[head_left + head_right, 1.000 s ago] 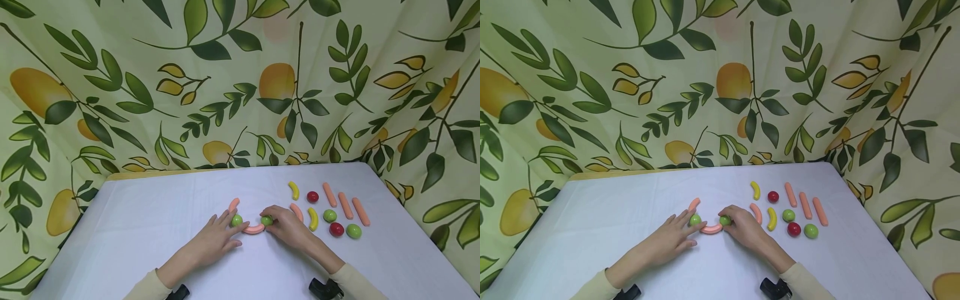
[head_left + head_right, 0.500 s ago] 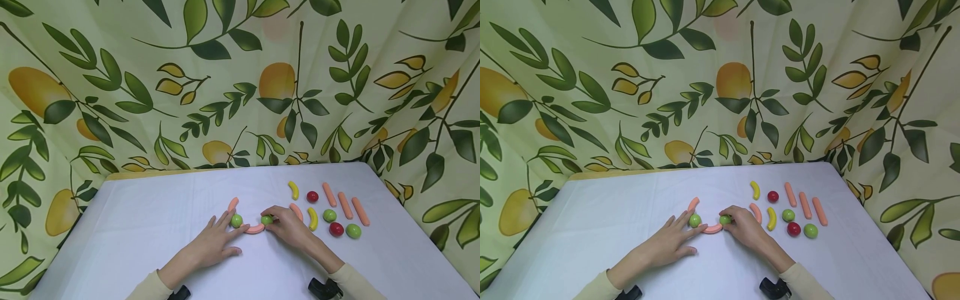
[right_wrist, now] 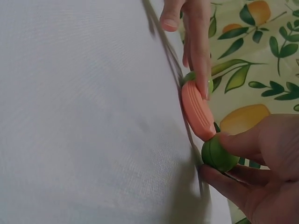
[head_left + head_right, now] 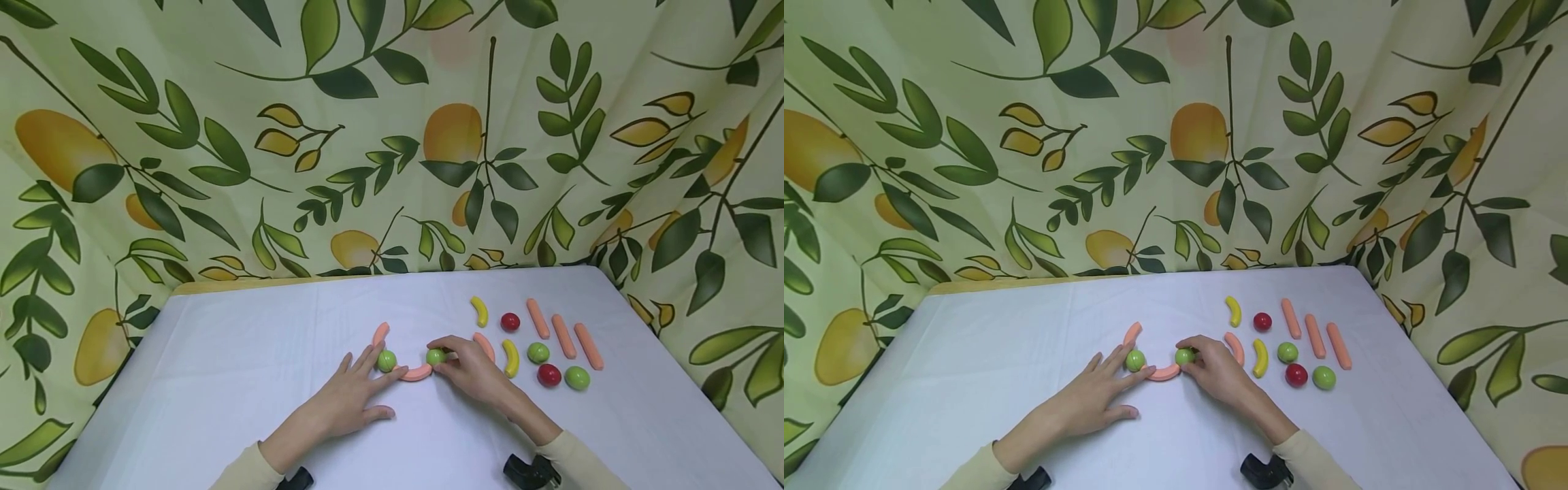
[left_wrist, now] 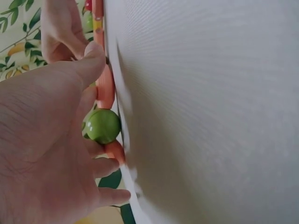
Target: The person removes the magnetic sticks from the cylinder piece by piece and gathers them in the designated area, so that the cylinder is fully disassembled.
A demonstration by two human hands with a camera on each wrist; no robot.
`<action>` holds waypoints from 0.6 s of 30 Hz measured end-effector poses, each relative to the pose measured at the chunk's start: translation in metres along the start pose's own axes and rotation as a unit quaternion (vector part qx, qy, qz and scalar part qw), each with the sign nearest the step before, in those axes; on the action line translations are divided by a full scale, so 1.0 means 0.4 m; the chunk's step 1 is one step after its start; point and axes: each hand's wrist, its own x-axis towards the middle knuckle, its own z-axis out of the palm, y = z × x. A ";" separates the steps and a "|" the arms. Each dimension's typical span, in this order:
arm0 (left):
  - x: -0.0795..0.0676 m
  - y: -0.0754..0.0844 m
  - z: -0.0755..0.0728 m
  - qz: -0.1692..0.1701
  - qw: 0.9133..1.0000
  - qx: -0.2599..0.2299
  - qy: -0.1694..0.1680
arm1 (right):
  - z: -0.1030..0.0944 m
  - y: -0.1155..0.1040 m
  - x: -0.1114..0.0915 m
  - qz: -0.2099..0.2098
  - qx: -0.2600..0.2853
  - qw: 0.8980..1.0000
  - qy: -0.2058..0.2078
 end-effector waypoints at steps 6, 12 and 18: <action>-0.001 0.002 0.002 0.001 1.000 -0.006 0.003 | 0.009 -0.006 -0.004 0.007 0.006 1.000 0.016; 0.004 0.002 0.006 0.005 1.000 -0.004 0.009 | 0.014 -0.011 -0.007 0.018 0.014 1.000 0.021; 0.007 0.005 0.006 0.000 1.000 0.001 0.007 | 0.022 -0.014 -0.008 0.028 0.020 0.999 0.041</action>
